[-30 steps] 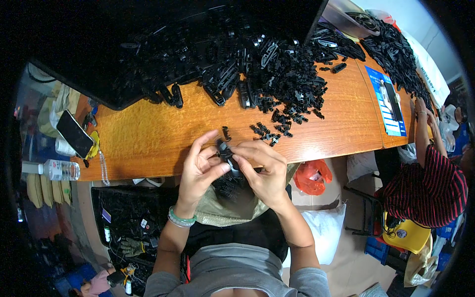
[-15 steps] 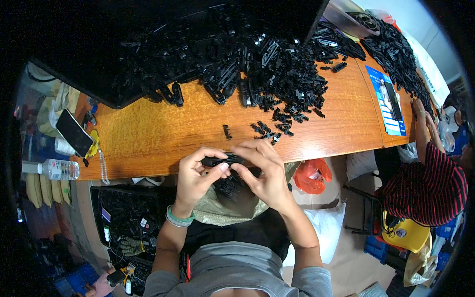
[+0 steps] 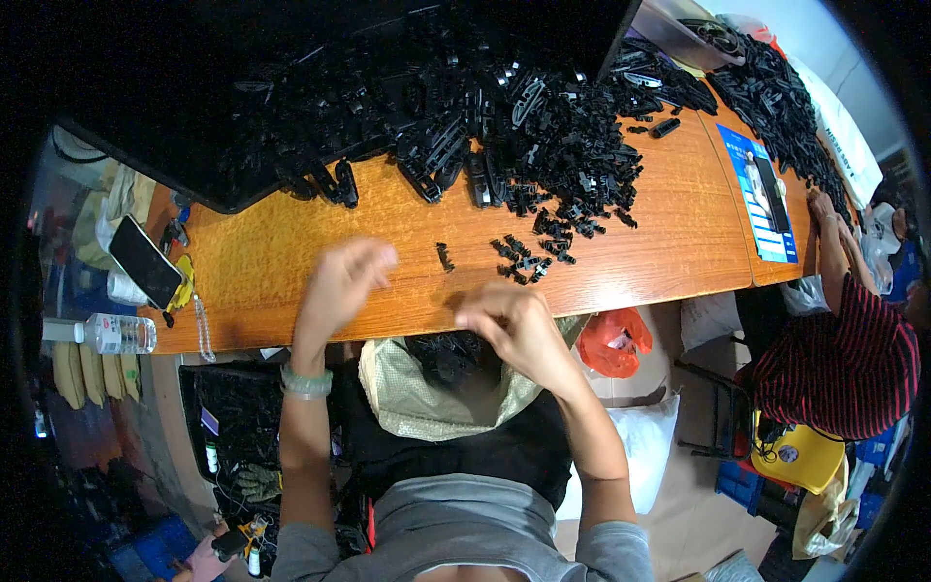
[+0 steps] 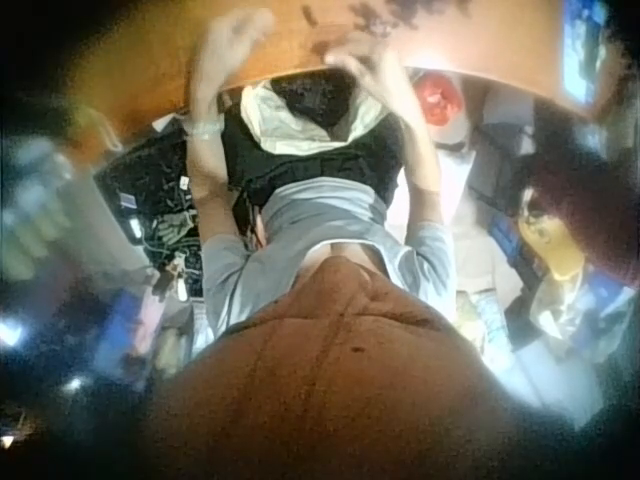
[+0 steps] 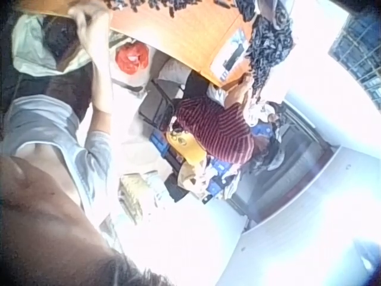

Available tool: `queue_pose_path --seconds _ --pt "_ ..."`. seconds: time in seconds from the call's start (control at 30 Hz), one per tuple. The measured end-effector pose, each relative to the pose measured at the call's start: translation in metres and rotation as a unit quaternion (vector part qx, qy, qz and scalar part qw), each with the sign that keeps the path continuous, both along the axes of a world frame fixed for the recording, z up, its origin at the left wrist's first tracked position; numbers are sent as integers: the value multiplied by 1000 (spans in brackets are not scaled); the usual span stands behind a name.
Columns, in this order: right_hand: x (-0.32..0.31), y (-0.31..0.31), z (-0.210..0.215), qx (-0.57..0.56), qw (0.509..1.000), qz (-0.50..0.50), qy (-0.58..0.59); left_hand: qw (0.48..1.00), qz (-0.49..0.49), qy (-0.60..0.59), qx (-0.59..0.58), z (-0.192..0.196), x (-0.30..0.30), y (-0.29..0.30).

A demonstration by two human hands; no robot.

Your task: The person assembles small plastic components together by hand, empties a large bin of plastic parts onto the table, and fits more plastic pieces together.

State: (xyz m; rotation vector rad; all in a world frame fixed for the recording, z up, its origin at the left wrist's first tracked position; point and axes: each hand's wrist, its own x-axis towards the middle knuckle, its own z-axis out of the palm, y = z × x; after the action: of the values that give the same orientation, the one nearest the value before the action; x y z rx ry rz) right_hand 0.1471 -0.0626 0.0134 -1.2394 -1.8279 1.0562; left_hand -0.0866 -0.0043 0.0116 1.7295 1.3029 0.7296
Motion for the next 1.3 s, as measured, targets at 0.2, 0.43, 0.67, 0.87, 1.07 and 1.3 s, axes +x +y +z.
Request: queue_pose_path --seconds 0.2,0.43,0.67,0.87,1.07,1.3 --pt "-47 38 -29 227 927 -170 -244 869 237 357 248 -24 -4 81" --pt "-39 18 -25 93 973 -212 -16 909 167 254 286 -27 -9 34" --pt "-37 0 -1 71 954 -187 224 983 36 -177 40 -11 25 -42" --pt "-36 2 0 210 965 -116 110 953 12 -288 -88 5 28 -61" --pt "-32 -4 -2 243 959 -124 76 922 10 -366 -127 9 32 -63" --pt "-34 -11 6 175 976 -110 75 948 58 -307 -67 4 35 -69"
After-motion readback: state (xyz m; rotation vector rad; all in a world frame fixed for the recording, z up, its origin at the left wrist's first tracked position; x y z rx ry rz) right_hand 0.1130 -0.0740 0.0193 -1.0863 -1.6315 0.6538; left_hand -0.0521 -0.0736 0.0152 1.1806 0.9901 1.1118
